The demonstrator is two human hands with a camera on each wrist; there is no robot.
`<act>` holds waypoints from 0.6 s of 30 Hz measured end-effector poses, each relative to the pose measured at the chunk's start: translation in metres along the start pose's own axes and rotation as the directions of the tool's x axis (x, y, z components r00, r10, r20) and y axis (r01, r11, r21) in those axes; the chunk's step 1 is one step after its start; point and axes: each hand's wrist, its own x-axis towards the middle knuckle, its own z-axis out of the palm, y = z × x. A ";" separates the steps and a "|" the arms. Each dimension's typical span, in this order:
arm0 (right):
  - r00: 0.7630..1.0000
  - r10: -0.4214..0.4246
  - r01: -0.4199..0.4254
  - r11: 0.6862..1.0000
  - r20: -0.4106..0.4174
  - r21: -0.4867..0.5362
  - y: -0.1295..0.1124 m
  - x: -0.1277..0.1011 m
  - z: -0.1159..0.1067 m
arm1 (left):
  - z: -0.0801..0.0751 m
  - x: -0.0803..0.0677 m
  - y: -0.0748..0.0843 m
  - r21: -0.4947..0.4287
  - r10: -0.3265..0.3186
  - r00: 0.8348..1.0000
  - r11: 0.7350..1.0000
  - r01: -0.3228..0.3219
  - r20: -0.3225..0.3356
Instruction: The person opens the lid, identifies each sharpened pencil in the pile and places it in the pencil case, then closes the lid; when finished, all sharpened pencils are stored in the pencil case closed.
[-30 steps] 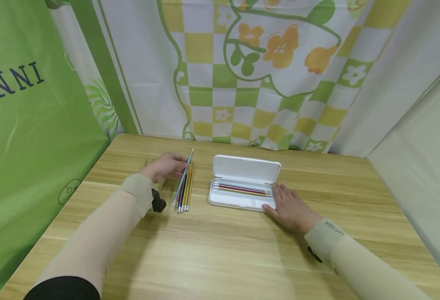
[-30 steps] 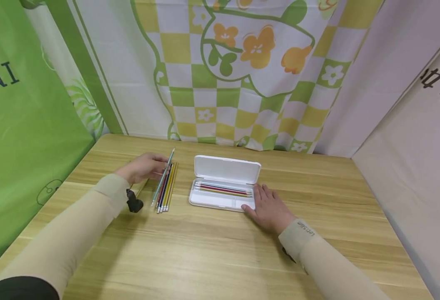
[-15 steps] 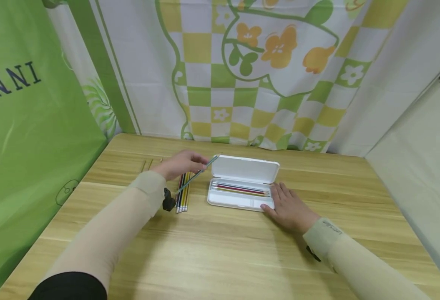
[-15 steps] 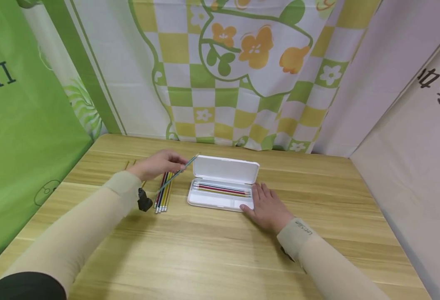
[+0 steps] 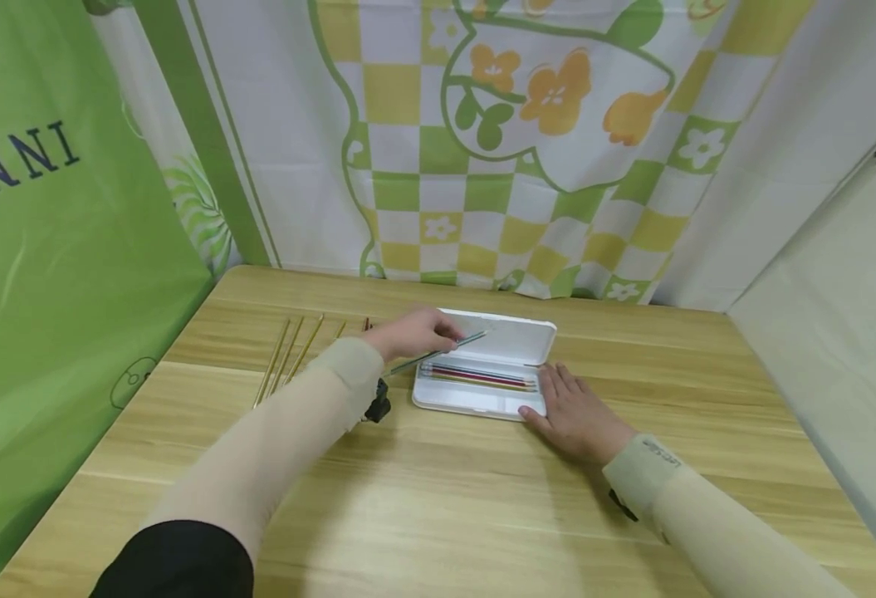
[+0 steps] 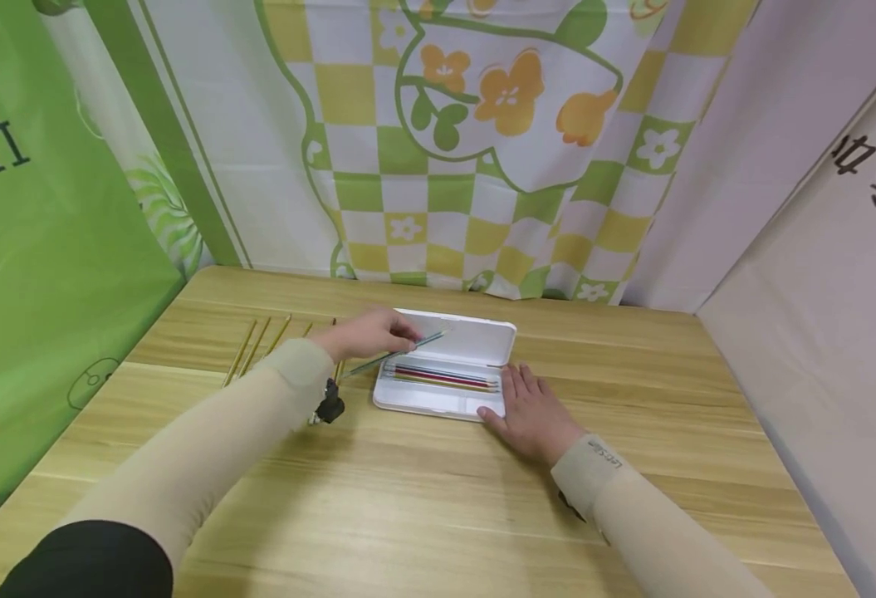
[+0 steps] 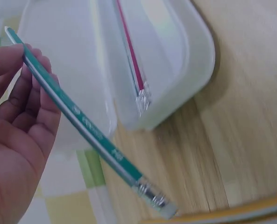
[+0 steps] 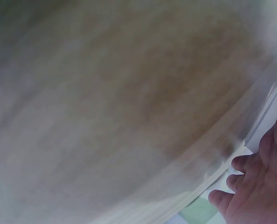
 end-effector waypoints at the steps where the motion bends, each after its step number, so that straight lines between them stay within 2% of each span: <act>1: 1.000 0.000 0.000 1.000 -0.002 -0.004 0.000 0.000 0.000 | 0.003 0.004 0.001 0.037 0.015 1.000 0.999 -0.015 0.005; 4: 1.000 0.003 -0.003 1.000 0.002 -0.012 -0.003 0.000 -0.004 | 0.013 0.013 0.005 0.122 0.045 0.999 0.991 -0.047 0.019; 8: 1.000 0.003 -0.003 1.000 0.002 -0.003 -0.008 -0.002 -0.010 | 0.027 0.025 0.007 0.242 0.064 0.997 0.968 -0.073 0.045; 13: 1.000 -0.013 0.013 1.000 -0.006 -0.012 -0.007 -0.003 -0.008 | 0.042 0.037 0.009 0.367 0.086 0.995 0.925 -0.097 0.046; 18: 1.000 -0.001 0.001 1.000 -0.003 -0.002 -0.010 -0.004 -0.012 | 0.055 0.045 0.012 0.455 0.137 0.990 0.880 -0.138 0.035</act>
